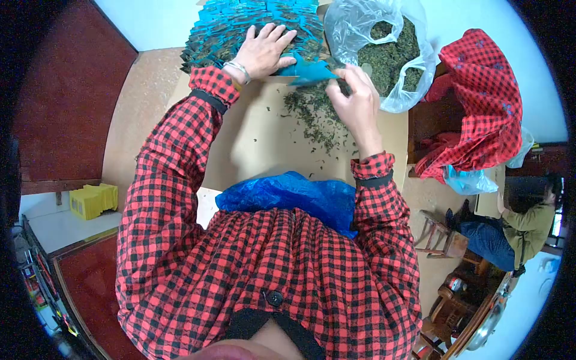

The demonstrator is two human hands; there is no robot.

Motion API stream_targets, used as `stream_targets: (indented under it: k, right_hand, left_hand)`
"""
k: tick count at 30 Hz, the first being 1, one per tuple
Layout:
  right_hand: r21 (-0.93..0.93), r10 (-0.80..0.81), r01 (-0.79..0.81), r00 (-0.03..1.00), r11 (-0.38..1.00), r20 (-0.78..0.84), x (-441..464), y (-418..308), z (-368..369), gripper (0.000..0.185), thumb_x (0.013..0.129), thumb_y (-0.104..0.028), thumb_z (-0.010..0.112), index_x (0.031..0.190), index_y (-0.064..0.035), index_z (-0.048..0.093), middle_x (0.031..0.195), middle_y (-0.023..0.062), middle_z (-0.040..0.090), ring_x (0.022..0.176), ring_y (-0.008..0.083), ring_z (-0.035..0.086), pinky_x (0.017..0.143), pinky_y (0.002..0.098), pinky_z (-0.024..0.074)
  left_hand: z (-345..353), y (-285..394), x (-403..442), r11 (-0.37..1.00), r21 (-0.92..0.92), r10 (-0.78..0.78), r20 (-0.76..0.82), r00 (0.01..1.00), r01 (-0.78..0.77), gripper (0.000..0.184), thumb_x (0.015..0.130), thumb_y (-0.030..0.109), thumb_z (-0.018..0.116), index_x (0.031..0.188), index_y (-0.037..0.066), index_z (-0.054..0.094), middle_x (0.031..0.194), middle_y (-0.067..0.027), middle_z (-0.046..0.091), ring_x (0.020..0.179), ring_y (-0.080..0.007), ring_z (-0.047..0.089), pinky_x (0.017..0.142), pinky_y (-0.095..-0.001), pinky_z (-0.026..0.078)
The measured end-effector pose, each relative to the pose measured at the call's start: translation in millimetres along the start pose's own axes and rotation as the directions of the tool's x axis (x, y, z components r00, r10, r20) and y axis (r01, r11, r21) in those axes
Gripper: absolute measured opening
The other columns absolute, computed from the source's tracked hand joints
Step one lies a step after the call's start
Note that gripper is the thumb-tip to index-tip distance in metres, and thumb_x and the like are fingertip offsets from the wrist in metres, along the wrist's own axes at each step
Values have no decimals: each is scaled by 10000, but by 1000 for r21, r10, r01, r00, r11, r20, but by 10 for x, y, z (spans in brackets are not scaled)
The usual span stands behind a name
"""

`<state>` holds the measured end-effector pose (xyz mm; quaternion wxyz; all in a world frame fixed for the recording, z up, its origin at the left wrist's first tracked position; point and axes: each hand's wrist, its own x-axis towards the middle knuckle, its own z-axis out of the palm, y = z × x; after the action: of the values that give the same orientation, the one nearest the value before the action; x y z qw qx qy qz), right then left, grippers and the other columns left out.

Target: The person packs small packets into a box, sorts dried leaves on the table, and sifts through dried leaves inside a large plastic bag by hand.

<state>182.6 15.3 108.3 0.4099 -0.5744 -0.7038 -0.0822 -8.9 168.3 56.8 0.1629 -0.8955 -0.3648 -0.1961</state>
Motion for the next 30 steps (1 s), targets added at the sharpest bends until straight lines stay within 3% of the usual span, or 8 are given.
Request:
stream_targets:
  k: [1, 6, 10, 13, 17, 22, 25, 30]
  right_hand:
    - [-71, -91, 88, 995, 994, -43, 3, -13, 61, 155, 730, -90, 652, 879, -48, 648, 921, 110, 640, 836, 276, 616, 726, 352, 490]
    - [-152, -180, 165, 980, 974, -88, 134, -137, 323, 129, 724, -100, 661, 847, -65, 643, 892, 105, 631, 834, 274, 613, 721, 362, 494]
    - [-208, -221, 231, 973, 950, 73, 189, -89, 513, 96, 748, -118, 634, 840, -87, 637, 877, 87, 623, 819, 266, 614, 708, 384, 484]
    - [-375, -153, 301, 913, 877, 377, 232, -11, 709, 116, 781, -139, 596, 887, -108, 631, 840, 69, 613, 814, 258, 616, 706, 403, 467]
    - [-403, -62, 274, 883, 873, 466, 221, 1, 824, 179, 804, -157, 573, 975, -124, 617, 861, 61, 609, 823, 247, 617, 719, 423, 454]
    - [-204, -67, 135, 949, 970, 309, 27, -53, 716, 276, 806, -176, 583, 1079, -145, 599, 1004, 87, 599, 897, 258, 605, 772, 423, 458]
    - [-216, -170, 183, 982, 959, 78, -73, -69, 713, 429, 822, -203, 605, 1238, -125, 531, 1257, 141, 502, 1139, 316, 499, 935, 440, 409]
    - [-322, -103, 155, 980, 934, 173, -28, -57, 854, 587, 815, -258, 617, 1330, -58, 417, 1376, 158, 383, 1271, 342, 364, 1035, 477, 311]
  left_hand:
    - [22, -5, 14, 1000, -17, 4, 7, 1000, -4, 622, 878, 516, 489, 1376, 157, 386, 1352, -103, 449, 1254, -286, 390, 996, -525, 309]
    - [22, -126, 108, 994, -105, 33, 43, 999, -28, 616, 873, 520, 494, 1367, 163, 404, 1273, -83, 506, 1182, -266, 443, 942, -471, 362]
    - [41, -174, 153, 993, -98, 64, 26, 998, -61, 598, 876, 530, 485, 1351, 171, 430, 1203, -66, 540, 1122, -254, 476, 928, -442, 372]
    - [92, -211, 174, 994, -84, 63, -13, 998, -64, 572, 883, 548, 458, 1319, 179, 466, 1162, -62, 562, 1104, -249, 487, 927, -433, 363]
    - [91, -230, 173, 992, -106, 55, -62, 997, -62, 548, 898, 568, 412, 1274, 184, 519, 1130, -62, 584, 1101, -244, 492, 932, -424, 345]
    - [10, -237, 172, 990, -133, 41, -59, 997, -49, 541, 915, 543, 404, 1284, 166, 521, 1134, -66, 583, 1091, -247, 495, 947, -416, 342]
    - [-22, -197, 171, 985, -169, 36, -43, 998, -43, 535, 921, 533, 399, 1283, 158, 522, 1154, -72, 578, 1102, -255, 491, 956, -423, 336]
    - [-44, -233, 105, 981, -175, 72, -79, 994, -85, 552, 930, 529, 380, 1317, 150, 483, 1274, -98, 512, 1201, -288, 433, 1019, -461, 284]
